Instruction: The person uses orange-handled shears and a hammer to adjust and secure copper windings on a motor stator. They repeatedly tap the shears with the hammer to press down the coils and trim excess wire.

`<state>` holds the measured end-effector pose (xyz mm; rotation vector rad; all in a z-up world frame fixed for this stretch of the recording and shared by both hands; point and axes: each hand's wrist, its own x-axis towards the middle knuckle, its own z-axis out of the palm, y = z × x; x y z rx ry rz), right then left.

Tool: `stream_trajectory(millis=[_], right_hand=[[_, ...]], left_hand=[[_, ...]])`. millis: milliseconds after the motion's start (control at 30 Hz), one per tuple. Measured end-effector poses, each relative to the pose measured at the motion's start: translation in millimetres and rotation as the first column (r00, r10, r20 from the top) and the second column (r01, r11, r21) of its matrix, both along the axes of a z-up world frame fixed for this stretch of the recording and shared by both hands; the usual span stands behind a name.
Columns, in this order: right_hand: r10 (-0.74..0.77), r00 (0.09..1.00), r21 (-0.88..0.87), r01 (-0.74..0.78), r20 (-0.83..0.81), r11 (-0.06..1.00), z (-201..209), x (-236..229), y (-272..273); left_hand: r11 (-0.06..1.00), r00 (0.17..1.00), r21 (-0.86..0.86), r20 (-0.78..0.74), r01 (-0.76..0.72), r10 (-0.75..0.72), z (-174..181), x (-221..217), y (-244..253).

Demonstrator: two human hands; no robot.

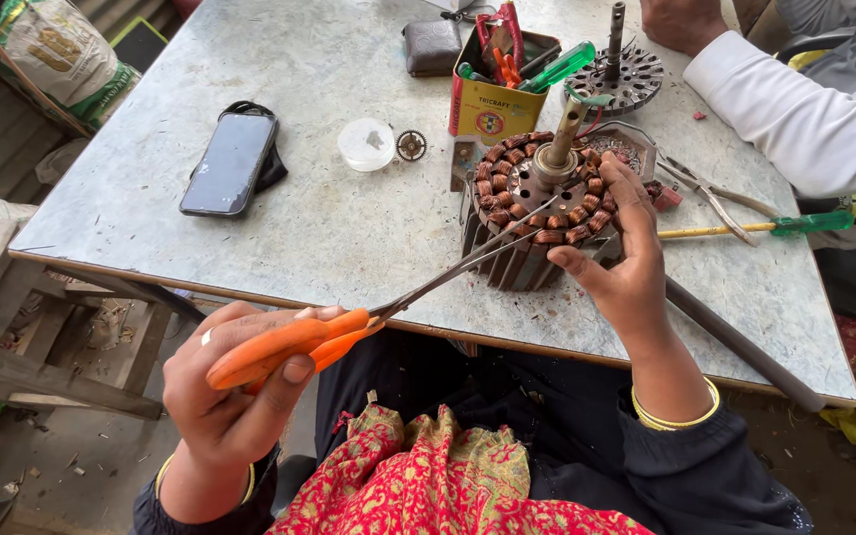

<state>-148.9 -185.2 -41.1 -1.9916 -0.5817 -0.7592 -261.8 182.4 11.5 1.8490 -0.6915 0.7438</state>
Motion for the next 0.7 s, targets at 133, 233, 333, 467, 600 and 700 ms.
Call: stream_trajectory(millis=[133,233,333,467,600,700], right_hand=[[-0.011,1.0,-0.021,0.011,0.024,1.0,-2,0,0],[-0.022,0.999,-0.035,0.022,0.026,0.999,-4,0,-1],[-0.008,1.0,-0.022,0.009,0.018,1.0,-5,0,-1],[0.002,1.0,-0.021,-0.002,0.019,1.0,-4,0,-1],[-0.001,1.0,-0.019,0.001,0.014,1.0,-3,0,0],[0.025,1.0,0.012,-0.025,-0.002,1.0,-3,-2,0]], left_hand=[[1.0,1.0,0.016,-0.004,-0.023,0.023,0,2,6],[0.998,0.998,-0.003,-0.038,-0.056,0.056,1,-2,10],[0.997,0.995,0.012,-0.061,-0.072,0.073,1,-4,13],[0.996,0.998,0.059,0.005,-0.064,0.063,0,-2,12],[0.984,0.993,0.163,0.103,-0.078,0.062,0,1,9],[0.972,0.987,0.222,0.154,-0.08,0.046,0,2,9]])
